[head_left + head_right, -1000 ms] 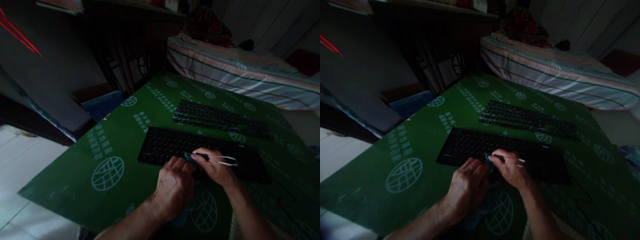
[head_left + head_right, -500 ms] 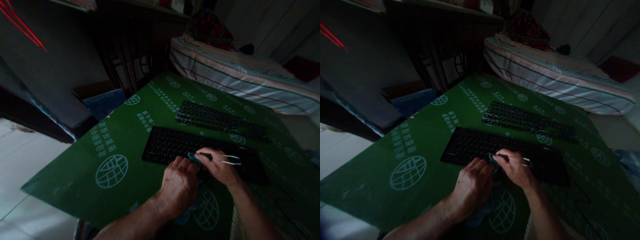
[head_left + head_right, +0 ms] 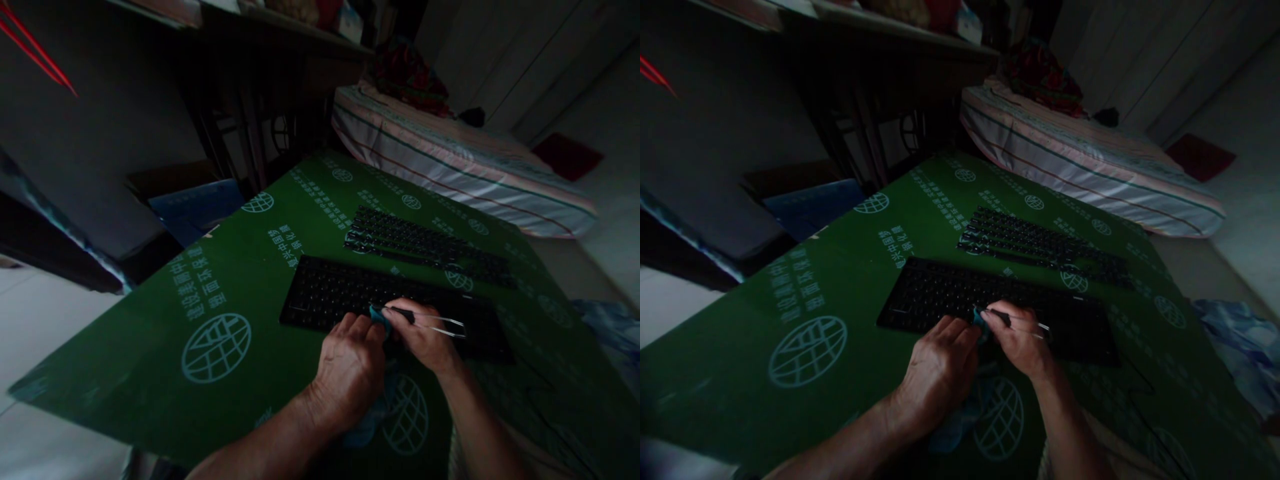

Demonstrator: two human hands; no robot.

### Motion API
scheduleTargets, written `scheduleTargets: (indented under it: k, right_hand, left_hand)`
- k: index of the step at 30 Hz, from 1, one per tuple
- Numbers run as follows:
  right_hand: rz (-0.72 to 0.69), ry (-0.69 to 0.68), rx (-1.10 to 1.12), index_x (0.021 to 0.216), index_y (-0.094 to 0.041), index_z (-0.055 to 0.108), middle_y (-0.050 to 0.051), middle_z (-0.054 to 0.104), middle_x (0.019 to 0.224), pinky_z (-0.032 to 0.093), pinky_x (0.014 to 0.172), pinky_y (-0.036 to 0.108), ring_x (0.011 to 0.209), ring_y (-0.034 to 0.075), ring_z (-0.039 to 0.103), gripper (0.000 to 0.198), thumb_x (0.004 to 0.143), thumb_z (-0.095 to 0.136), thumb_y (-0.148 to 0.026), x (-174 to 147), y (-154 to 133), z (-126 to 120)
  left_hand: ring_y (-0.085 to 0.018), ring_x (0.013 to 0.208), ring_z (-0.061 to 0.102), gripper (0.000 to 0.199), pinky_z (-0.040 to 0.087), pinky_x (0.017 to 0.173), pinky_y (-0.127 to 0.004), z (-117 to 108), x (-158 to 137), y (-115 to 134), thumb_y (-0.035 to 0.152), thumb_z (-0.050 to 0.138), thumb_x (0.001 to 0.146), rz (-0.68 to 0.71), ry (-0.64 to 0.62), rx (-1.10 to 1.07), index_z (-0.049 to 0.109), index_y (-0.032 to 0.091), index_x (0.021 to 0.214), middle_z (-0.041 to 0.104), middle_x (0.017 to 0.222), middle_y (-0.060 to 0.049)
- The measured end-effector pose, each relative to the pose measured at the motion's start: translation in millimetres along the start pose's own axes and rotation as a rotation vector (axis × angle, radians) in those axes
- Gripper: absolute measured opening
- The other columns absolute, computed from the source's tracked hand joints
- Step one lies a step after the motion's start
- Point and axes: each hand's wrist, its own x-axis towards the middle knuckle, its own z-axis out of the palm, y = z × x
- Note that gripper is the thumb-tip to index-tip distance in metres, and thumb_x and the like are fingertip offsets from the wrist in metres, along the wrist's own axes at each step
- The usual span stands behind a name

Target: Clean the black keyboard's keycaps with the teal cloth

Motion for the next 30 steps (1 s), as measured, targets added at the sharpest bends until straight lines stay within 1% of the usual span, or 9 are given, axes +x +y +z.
scheduleTargets:
  k: [3, 5, 10, 16, 24, 30]
  right_hand:
    - [0.039, -0.037, 0.038, 0.078, -0.017, 0.065, -0.003, 0.053, 0.048, 0.04, 0.043, 0.019, 0.042, 0.01, 0.048, 0.031, 0.085, 0.047, -0.04, 0.8, 1.9, -0.3]
    - [0.055, -0.039, 0.054, 0.079, -0.016, 0.065, -0.003, 0.051, 0.047, 0.038, 0.04, 0.019, 0.04, 0.009, 0.046, 0.032, 0.085, 0.047, -0.041, 1.3, 2.6, 0.7]
    - [0.055, 0.016, 0.07, 0.08, -0.016, 0.065, -0.003, 0.051, 0.048, 0.037, 0.039, 0.018, 0.039, 0.009, 0.046, 0.031, 0.084, 0.047, -0.041, 2.1, 2.7, 3.0]
    - [0.053, -0.074, 0.093, 0.074, -0.016, 0.064, -0.003, 0.05, 0.047, 0.036, 0.038, 0.018, 0.038, 0.008, 0.044, 0.031, 0.084, 0.046, -0.04, 3.0, 0.1, -1.3]
    - [0.096, -0.036, 0.089, 0.079, -0.016, 0.064, -0.003, 0.051, 0.047, 0.037, 0.039, 0.019, 0.039, 0.009, 0.046, 0.031, 0.084, 0.047, -0.041, 2.2, -0.3, -0.9]
    - [0.075, -0.111, 0.113, 0.073, -0.016, 0.063, -0.003, 0.049, 0.047, 0.034, 0.037, 0.018, 0.038, 0.008, 0.044, 0.032, 0.085, 0.046, -0.041, 2.9, -1.7, -4.2]
  left_hand:
    - [-0.019, 0.069, 0.049, 0.013, 0.046, 0.063, -0.031, 0.8, -0.6, -1.0, 0.007, 0.049, 0.074, -0.006, 0.001, -0.011, 0.054, 0.017, 0.08, 0.056, 0.077, -0.003]
    - [-0.019, 0.07, 0.049, 0.014, 0.046, 0.063, -0.031, 1.4, -0.4, -1.8, 0.007, 0.049, 0.075, -0.014, 0.01, -0.028, 0.054, 0.018, 0.081, 0.056, 0.076, -0.003]
    - [-0.018, 0.07, 0.05, 0.015, 0.046, 0.063, -0.03, 2.5, 0.7, -3.1, 0.006, 0.049, 0.076, -0.051, 0.021, -0.018, 0.055, 0.017, 0.082, 0.056, 0.077, -0.003]
    - [-0.017, 0.068, 0.049, 0.013, 0.046, 0.062, -0.029, 0.8, -1.0, -1.8, 0.006, 0.048, 0.074, -0.023, 0.02, -0.014, 0.054, 0.018, 0.078, 0.056, 0.074, -0.003]
    - [-0.019, 0.067, 0.048, 0.013, 0.046, 0.06, -0.032, 1.4, 0.0, -0.1, 0.007, 0.047, 0.076, -0.043, 0.001, -0.022, 0.054, 0.018, 0.078, 0.056, 0.073, -0.003]
    - [-0.019, 0.066, 0.048, 0.012, 0.047, 0.062, -0.034, 0.7, -2.1, 1.7, 0.007, 0.047, 0.074, -0.027, -0.012, -0.014, 0.053, 0.017, 0.074, 0.056, 0.072, -0.003]
